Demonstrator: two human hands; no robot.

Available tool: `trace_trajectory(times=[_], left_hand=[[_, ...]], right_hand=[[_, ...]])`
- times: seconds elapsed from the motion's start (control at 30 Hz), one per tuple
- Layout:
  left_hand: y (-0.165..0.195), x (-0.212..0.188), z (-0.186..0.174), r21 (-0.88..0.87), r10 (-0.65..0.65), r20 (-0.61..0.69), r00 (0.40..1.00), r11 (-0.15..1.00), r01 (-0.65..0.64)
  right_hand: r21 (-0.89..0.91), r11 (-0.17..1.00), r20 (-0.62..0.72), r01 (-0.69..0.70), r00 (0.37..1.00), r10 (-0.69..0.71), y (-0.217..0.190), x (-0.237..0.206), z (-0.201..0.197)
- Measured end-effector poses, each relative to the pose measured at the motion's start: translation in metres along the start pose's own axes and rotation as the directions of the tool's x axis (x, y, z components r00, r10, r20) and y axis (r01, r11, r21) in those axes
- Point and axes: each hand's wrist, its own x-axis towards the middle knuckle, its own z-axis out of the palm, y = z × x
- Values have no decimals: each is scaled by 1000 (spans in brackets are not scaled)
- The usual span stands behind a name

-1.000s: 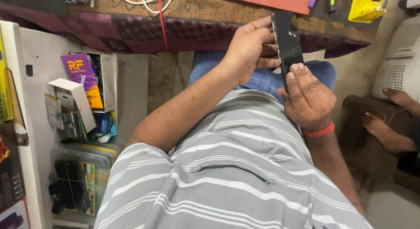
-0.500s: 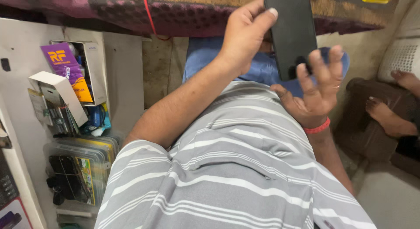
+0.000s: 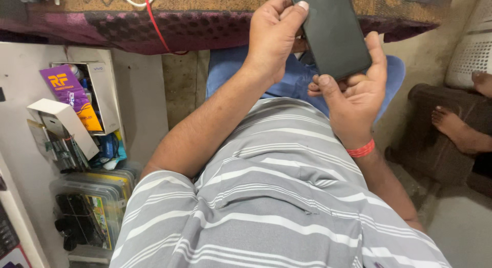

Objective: The person cleans the back of a phone with a cloth, then wipes the inside of a disassembled phone frame. They pick up a new screen assembly and attach it to the frame, pressing the edges to secure it. Finally, they adjust internal components and ribbon cables inside the frame.

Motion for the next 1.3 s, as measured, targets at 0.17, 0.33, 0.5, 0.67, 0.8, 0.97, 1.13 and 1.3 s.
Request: trace_trajectory(times=[0.17, 0.33, 0.5, 0.67, 0.8, 0.97, 1.13, 1.3], left_hand=[[0, -5, -6, -60, 28, 94, 995, 998, -22], [1, -11, 1, -108, 66, 134, 989, 993, -51], [-4, -15, 13, -121, -44, 74, 996, 991, 53], [-23, -16, 17, -195, -94, 124, 988, 974, 117], [-34, -14, 24, -308, -40, 151, 988, 947, 86], [-34, -26, 29, -254, 155, 125, 980, 960, -119], [-23, -36, 25, 65, 241, 244, 939, 962, -264], [-20, -48, 32, 284, 190, 271, 944, 921, -267]], right_hand=[[-124, 992, -24, 24, 999, -28, -2, -2, 2], [-69, 990, -36, 120, 992, -123, 6, -10, -5], [-76, 981, -168, 181, 967, -191, 26, -17, -19], [-372, 848, -168, 377, 871, -461, 50, -29, -38], [-661, 619, -67, 425, 787, -613, 58, -31, -48], [-768, 501, 31, 399, 805, -593, 41, -27, -45], [-711, 601, -105, 365, 790, -604, 12, -10, -25], [-528, 776, -224, 344, 825, -518, -14, -1, -18]])
